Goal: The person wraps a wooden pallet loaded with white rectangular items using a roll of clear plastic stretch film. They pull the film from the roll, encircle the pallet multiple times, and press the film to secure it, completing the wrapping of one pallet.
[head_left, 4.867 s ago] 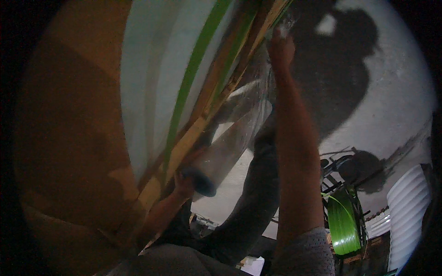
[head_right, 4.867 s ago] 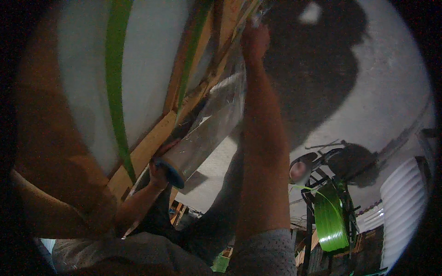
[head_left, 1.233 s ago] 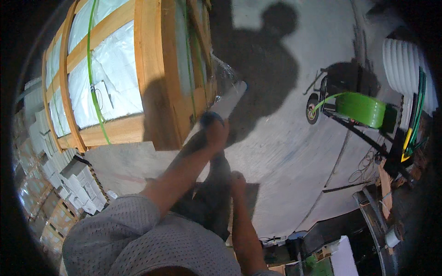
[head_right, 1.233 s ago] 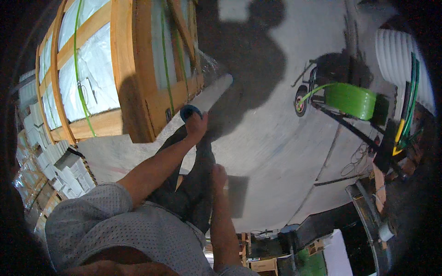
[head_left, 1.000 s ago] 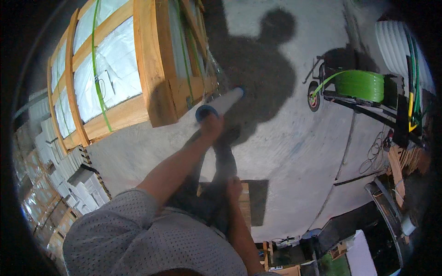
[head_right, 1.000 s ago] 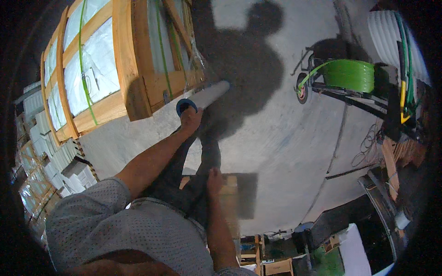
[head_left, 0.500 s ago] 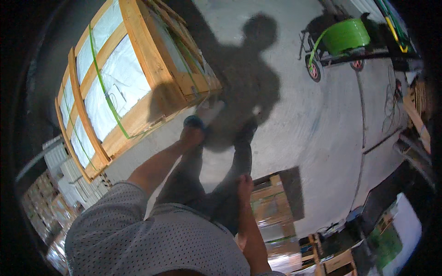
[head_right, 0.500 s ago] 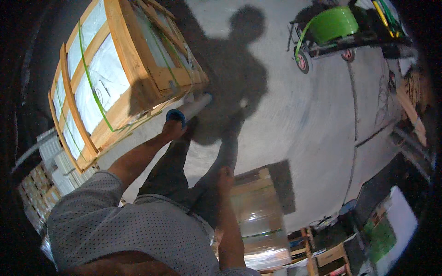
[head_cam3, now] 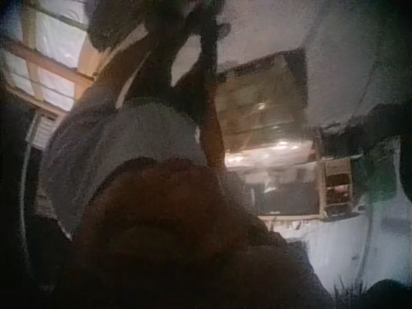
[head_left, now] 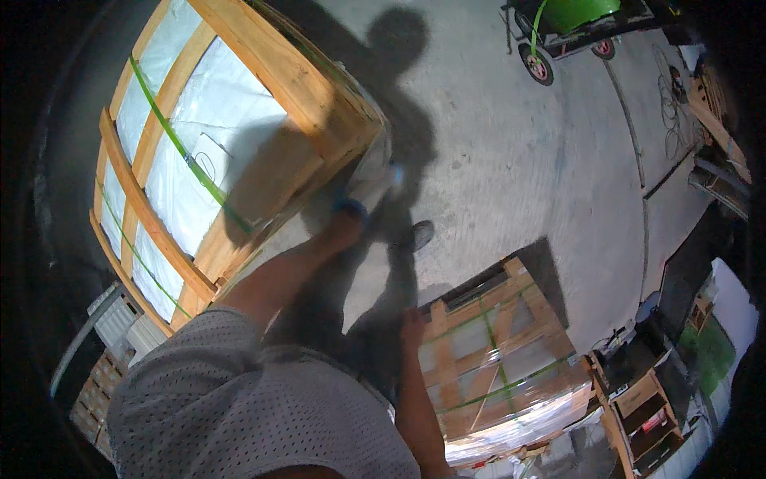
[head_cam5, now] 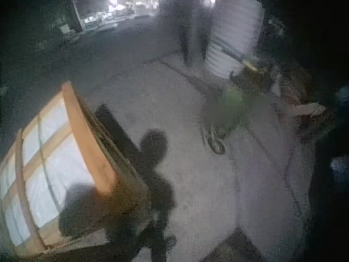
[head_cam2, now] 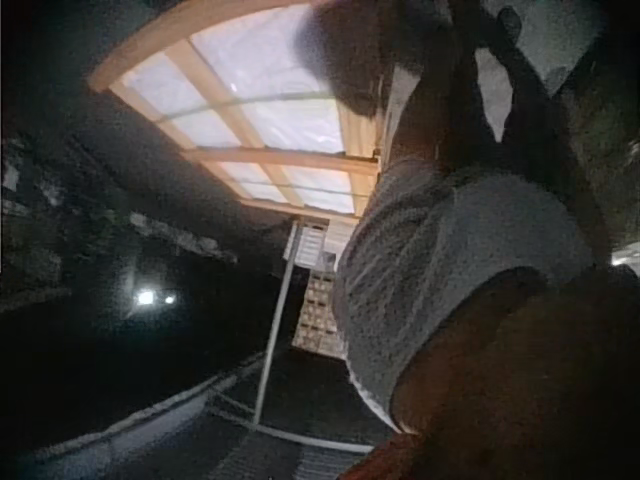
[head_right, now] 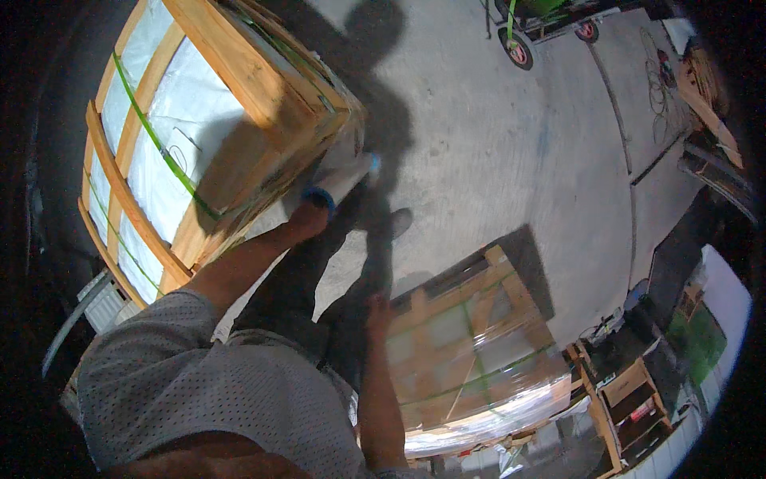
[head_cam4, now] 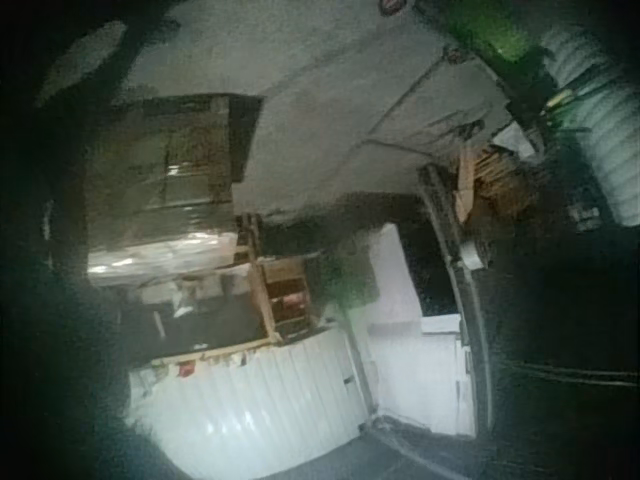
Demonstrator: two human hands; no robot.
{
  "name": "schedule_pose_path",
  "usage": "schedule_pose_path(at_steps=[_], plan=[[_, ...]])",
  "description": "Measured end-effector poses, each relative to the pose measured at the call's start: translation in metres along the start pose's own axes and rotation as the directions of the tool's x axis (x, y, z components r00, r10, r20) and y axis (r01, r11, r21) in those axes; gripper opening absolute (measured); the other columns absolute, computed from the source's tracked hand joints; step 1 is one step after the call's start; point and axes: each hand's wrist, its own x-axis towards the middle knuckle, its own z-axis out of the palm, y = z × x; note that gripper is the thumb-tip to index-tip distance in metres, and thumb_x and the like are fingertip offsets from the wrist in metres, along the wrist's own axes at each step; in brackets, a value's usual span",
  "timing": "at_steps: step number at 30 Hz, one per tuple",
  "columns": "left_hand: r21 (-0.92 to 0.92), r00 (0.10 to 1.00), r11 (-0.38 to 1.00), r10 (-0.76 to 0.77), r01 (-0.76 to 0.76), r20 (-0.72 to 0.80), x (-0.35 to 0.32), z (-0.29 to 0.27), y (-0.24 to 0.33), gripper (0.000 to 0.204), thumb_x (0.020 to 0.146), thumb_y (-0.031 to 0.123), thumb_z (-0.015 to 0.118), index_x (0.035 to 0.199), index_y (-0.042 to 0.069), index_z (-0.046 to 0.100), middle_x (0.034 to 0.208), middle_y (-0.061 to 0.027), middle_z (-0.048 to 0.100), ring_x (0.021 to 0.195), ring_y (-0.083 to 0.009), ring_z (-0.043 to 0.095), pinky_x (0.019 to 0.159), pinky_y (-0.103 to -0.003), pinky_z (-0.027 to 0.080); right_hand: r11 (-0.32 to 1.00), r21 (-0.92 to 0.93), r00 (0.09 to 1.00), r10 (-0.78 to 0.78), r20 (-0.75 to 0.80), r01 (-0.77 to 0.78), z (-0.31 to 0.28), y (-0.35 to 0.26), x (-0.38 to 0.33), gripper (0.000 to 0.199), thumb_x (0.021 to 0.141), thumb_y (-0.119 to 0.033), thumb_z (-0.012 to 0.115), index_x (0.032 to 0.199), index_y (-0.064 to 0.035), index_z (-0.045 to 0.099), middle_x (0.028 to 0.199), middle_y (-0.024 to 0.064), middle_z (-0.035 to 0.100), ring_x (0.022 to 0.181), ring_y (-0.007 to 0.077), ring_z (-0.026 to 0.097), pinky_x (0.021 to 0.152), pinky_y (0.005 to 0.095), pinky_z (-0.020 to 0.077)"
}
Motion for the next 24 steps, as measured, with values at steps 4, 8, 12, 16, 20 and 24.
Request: schedule_pose_path(at_steps=[4,8,12,16,20,24], plan=[[0.043,0.979,0.987,0.144,-0.152,0.145,-0.029,0.011,-0.016,0.042,0.084,0.037,0.063,0.092,-0.004,0.064,0.086,-0.0244,0.064,0.081,-0.0371,0.065,0.069,-0.050,0.052,0.996,-0.093,0.999,0.014,0.036,-0.011,0.034,0.031,-0.030,0.035,0.089,-0.028,0.054,0.102,0.0026,0.064,0.097,0.0226,0.065,0.093,0.0387,0.061,0.082,0.0460,0.0460],[-0.251,0.866,0.844,-0.498,0.474,-0.042,-0.015,0.015,-0.006,0.053,0.087,0.049,0.060,0.093,-0.004,0.064,0.090,-0.0249,0.065,0.086,-0.0368,0.065,0.076,-0.050,0.051,0.993,0.114,0.998,-0.016,-0.069,0.024,0.072,0.073,-0.057,0.034,0.090,-0.028,0.051,0.097,0.0028,0.065,0.092,0.0242,0.064,0.089,0.0414,0.060,0.079,0.0483,0.0461],[-0.399,0.658,0.609,-0.753,0.685,-0.020,0.003,0.020,0.005,0.054,0.088,0.052,0.057,0.093,-0.001,0.064,0.095,-0.0257,0.065,0.089,-0.0390,0.064,0.078,-0.050,0.050,1.000,0.007,1.000,-0.017,-0.016,0.017,0.097,0.114,-0.076,0.035,0.092,-0.028,0.050,0.102,0.0020,0.066,0.096,0.0234,0.066,0.090,0.0407,0.062,0.080,0.0468,0.0475],[-0.194,0.809,0.818,-0.570,0.541,-0.144,-0.039,0.039,0.018,0.051,0.088,0.049,0.058,0.096,-0.002,0.063,0.095,-0.0260,0.065,0.089,-0.0411,0.064,0.078,-0.049,0.052,0.994,0.054,0.995,0.098,-0.031,-0.096,0.107,0.146,-0.101,0.033,0.093,-0.024,0.051,0.108,0.0019,0.065,0.101,0.0227,0.066,0.093,0.0395,0.063,0.083,0.0445,0.0483],[0.118,0.993,0.986,-0.122,0.120,0.008,-0.104,0.047,0.010,0.054,0.088,0.048,0.058,0.100,-0.004,0.062,0.096,-0.0266,0.065,0.090,-0.0416,0.064,0.077,-0.049,0.052,0.999,0.044,0.984,0.011,-0.177,-0.003,0.115,0.180,-0.125,0.033,0.093,-0.024,0.053,0.110,0.0025,0.064,0.101,0.0227,0.066,0.093,0.0375,0.064,0.083,0.0437,0.0484],[-0.025,0.952,0.952,-0.303,0.304,0.036,-0.118,0.065,-0.009,0.054,0.086,0.047,0.061,0.101,-0.005,0.062,0.094,-0.0268,0.065,0.088,-0.0409,0.065,0.075,-0.050,0.052,0.980,0.185,0.978,0.108,-0.181,-0.074,0.130,0.204,-0.149,0.035,0.093,-0.026,0.054,0.110,0.0024,0.064,0.101,0.0214,0.067,0.094,0.0348,0.065,0.084,0.0416,0.0484]])
